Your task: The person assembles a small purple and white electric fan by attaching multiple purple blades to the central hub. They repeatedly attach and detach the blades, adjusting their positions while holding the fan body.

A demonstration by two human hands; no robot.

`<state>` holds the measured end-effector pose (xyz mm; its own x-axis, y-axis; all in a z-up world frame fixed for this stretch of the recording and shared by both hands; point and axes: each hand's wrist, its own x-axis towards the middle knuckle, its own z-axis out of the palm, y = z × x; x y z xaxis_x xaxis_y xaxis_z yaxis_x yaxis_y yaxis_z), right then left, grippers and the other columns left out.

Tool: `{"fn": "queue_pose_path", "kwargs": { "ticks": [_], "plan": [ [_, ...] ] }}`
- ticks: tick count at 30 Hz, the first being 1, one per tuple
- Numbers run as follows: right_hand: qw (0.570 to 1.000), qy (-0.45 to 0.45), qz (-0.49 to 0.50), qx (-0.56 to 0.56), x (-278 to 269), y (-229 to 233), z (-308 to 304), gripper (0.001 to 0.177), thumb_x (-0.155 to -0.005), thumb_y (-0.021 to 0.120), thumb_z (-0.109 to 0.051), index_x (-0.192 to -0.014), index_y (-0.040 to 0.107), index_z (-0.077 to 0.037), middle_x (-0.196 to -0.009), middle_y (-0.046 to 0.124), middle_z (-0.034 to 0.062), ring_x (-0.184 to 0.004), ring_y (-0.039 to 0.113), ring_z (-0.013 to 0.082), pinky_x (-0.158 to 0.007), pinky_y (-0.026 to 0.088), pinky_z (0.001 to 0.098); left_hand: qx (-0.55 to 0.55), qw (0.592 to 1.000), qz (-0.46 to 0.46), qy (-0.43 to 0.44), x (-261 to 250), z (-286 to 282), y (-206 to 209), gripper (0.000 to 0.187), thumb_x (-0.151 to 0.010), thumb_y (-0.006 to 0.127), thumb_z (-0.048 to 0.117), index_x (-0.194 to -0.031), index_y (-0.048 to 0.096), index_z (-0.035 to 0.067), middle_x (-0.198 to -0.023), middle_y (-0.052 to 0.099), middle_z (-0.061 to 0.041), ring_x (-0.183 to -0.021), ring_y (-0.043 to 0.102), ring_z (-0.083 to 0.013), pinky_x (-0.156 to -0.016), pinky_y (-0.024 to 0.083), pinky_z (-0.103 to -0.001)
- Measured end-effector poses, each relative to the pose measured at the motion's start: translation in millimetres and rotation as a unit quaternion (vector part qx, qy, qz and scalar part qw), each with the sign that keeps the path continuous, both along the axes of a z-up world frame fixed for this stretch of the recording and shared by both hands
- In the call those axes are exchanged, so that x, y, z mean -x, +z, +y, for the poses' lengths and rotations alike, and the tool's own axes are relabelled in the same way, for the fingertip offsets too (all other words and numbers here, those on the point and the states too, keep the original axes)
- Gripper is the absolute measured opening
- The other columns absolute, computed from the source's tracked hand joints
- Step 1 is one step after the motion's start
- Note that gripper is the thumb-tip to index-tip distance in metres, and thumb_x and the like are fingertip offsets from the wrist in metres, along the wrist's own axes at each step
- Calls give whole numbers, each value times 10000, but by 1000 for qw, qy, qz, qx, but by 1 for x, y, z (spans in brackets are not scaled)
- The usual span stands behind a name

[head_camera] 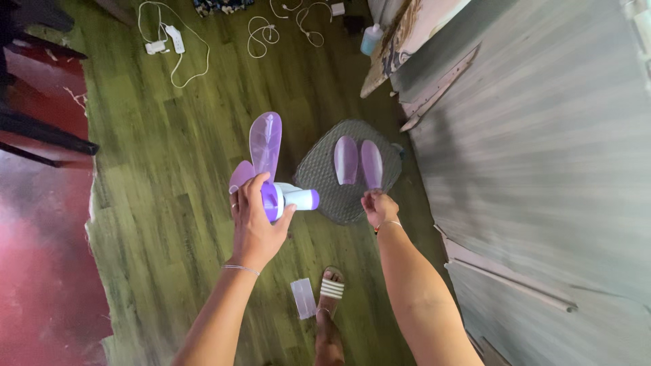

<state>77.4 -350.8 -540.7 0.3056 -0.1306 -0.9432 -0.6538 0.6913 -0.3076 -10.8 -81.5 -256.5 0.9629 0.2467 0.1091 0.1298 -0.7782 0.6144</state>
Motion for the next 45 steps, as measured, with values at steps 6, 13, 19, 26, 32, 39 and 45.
{"fn": "queue_pose_path", "kwargs": {
  "ticks": [6,13,19,26,32,39,45],
  "plan": [
    [998,49,-29,15,4,20,-2,182,-992,574,-21,-1160,639,9,-995,677,112,-859,690,201,-854,608,393,5,1000,-13,-7,3,-5,16,781,-786,841,238,-1427,415,108,-1348,540,-144,-1300,516,-369,-1191,242,-630],
    [988,85,-120,-49,-1,89,14,202,-995,576,-95,-1166,608,8,-997,675,99,-889,675,221,-830,596,403,47,999,-15,-1,19,-11,50,762,-772,843,208,-1408,432,121,-1350,537,-136,-1286,509,-390,-1139,306,-594],
    [940,147,-272,-144,-1,185,38,180,-1080,622,-123,-1168,549,16,-980,666,95,-812,629,187,-755,587,374,37,998,-43,-15,33,-8,79,749,-747,857,199,-1372,453,118,-1305,554,-130,-1269,529,-373,-1138,305,-593],
    [904,261,-335,-48,21,348,69,367,-992,592,-211,-1311,589,-27,-1069,710,59,-871,710,166,-730,567,393,53,993,-104,-30,54,-1,113,752,-712,871,172,-1350,475,135,-1256,589,-123,-1220,560,-345,-1055,388,-521],
    [782,427,-450,56,60,441,108,455,-1018,637,-357,-1333,644,-28,-1171,718,46,-1002,654,125,-891,527,326,63,978,-186,-63,63,0,147,826,-653,876,125,-1359,450,90,-1285,598,-128,-1245,564,-342,-1087,336,-551],
    [718,411,-485,285,95,484,162,375,-1016,641,-321,-994,765,31,-799,704,10,-743,582,57,-658,506,270,56,974,-200,-88,79,8,185,903,-669,903,138,-1413,397,61,-1314,553,-199,-1232,482,-464,-1065,347,-572],
    [669,341,-550,367,106,504,190,340,-1030,607,-264,-962,759,32,-733,703,-5,-704,581,35,-638,519,260,105,963,-210,-131,78,40,205,844,-639,924,165,-1310,420,76,-1258,543,-183,-1203,472,-448,-1035,363,-560]
  ]
}}
